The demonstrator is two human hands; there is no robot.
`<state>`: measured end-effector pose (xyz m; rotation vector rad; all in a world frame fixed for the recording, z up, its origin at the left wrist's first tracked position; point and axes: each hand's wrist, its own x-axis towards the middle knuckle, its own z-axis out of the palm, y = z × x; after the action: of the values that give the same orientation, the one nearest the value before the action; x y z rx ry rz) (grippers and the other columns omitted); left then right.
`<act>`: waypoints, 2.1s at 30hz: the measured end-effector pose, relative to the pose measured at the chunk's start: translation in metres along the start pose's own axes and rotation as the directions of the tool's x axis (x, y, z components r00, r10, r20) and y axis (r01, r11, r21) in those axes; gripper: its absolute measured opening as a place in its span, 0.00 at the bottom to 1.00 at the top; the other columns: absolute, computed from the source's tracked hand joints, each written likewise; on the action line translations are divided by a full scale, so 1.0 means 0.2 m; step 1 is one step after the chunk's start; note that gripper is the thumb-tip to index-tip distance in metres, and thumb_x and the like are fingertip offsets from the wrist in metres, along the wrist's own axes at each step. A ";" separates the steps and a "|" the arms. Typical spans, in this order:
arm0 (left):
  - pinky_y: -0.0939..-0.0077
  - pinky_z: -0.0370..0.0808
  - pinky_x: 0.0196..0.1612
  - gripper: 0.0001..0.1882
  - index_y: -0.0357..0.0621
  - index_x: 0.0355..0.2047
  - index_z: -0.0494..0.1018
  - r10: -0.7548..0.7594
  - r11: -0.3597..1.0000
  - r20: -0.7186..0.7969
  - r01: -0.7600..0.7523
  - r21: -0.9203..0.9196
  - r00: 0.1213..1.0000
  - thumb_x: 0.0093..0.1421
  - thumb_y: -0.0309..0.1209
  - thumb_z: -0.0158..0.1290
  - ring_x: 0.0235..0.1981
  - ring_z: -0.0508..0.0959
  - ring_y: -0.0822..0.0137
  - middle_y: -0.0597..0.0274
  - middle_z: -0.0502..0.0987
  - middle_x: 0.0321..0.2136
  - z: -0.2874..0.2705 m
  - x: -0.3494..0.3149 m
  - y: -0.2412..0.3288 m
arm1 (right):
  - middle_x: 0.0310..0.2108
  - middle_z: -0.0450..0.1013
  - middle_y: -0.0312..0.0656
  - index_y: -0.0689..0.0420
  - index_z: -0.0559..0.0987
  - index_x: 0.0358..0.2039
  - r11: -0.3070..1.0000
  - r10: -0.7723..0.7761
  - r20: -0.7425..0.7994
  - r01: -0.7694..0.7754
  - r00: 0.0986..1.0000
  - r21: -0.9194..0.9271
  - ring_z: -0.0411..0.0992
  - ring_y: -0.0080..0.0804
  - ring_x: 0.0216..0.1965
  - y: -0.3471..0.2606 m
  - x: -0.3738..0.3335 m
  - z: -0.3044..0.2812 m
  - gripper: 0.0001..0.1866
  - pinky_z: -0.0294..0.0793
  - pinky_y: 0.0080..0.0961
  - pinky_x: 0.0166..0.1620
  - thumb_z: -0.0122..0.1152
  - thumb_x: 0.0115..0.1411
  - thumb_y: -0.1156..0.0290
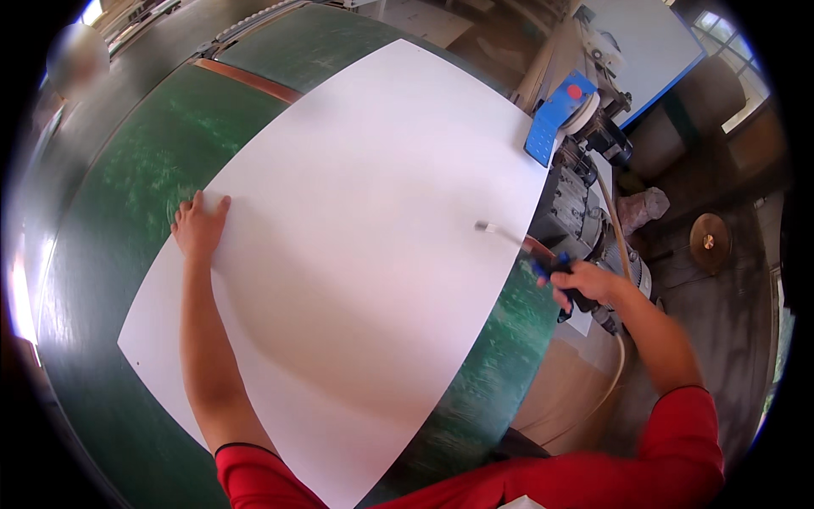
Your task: The person repeatedly picks up white rectangular panels from a green workbench, carries them to a large machine, places them on the machine's bed, and then returns to the workbench. This cycle is performed multiple times with different panels.
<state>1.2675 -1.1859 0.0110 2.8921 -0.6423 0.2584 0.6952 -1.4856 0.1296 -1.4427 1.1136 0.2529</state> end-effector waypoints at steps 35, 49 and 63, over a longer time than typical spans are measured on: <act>0.62 0.75 0.42 0.37 0.42 0.30 0.81 -0.591 0.792 0.194 0.609 -0.049 0.783 0.64 0.61 0.35 0.40 0.78 0.54 0.53 0.80 0.32 -1.49 -2.47 -0.64 | 0.32 0.73 0.41 0.60 0.75 0.38 0.928 -0.160 0.392 0.003 0.906 0.372 0.72 0.33 0.32 1.01 -0.07 0.94 0.13 0.73 0.31 0.33 0.59 0.60 0.63; 0.59 0.65 0.20 0.27 0.43 0.09 0.67 -0.553 0.758 -0.481 0.650 0.047 0.680 0.62 0.46 0.48 0.16 0.69 0.50 0.56 0.69 0.11 -2.97 -4.38 -0.15 | 0.35 0.73 0.42 0.59 0.75 0.41 0.974 -0.203 0.735 0.055 0.647 0.220 0.72 0.36 0.35 1.02 -0.89 1.85 0.15 0.74 0.35 0.35 0.60 0.60 0.62; 0.72 0.62 0.16 0.20 0.41 0.17 0.74 0.017 0.286 -0.984 0.943 0.172 0.175 0.65 0.36 0.50 0.12 0.65 0.61 0.61 0.67 0.11 -3.48 -6.90 0.54 | 0.38 0.74 0.43 0.58 0.75 0.43 0.969 -0.241 0.954 0.098 0.178 0.227 0.72 0.39 0.39 1.67 -2.65 2.97 0.17 0.74 0.39 0.37 0.61 0.59 0.60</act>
<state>-0.1021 -0.5874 0.4190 2.5192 1.2028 2.3538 0.4441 -0.6602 0.1493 -0.9116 -0.1642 0.8176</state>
